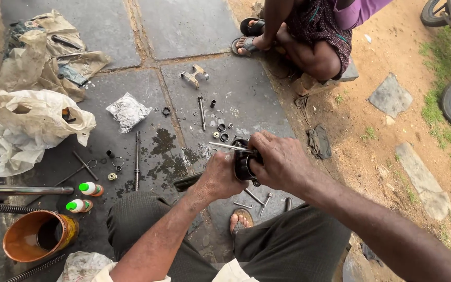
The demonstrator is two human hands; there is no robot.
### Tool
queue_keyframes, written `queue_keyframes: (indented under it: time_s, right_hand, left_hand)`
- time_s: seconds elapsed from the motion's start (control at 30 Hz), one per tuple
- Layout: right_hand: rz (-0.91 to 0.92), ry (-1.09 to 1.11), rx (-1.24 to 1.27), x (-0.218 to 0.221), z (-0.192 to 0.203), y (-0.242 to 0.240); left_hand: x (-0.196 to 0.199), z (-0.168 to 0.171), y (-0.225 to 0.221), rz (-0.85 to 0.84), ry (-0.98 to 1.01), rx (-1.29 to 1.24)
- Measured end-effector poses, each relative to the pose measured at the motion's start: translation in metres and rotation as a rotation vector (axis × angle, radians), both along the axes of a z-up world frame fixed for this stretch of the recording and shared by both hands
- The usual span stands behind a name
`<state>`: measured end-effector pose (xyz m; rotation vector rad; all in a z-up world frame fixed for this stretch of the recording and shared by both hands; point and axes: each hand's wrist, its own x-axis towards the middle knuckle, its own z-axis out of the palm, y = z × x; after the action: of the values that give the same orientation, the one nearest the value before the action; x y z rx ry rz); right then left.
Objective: Repairing a motorcycle front fork assembly by cleaning parts and reassembling the internal components.
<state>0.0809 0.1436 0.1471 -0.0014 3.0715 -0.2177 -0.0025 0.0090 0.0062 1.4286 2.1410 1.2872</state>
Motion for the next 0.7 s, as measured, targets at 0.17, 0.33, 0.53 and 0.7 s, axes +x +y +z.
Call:
queue_keyframes:
  time_s: [0.17, 0.33, 0.53, 0.7]
  right_hand:
    - [-0.204, 0.098, -0.113, 0.006, -0.047, 0.008]
    - [-0.436, 0.343, -0.443, 0.023, -0.089, 0.014]
    - [-0.354, 0.354, -0.759, 0.036, -0.063, 0.031]
    - [-0.385, 0.53, -0.631, 0.028, -0.051, 0.041]
  left_hand:
    - [0.002, -0.019, 0.005, 0.138, 0.218, -0.084]
    - [-0.002, 0.003, -0.001, 0.183, 0.408, -0.163]
    - [-0.009, 0.017, -0.01, -0.003, 0.019, -0.271]
    - [-0.009, 0.039, -0.015, -0.103, -0.187, -0.207]
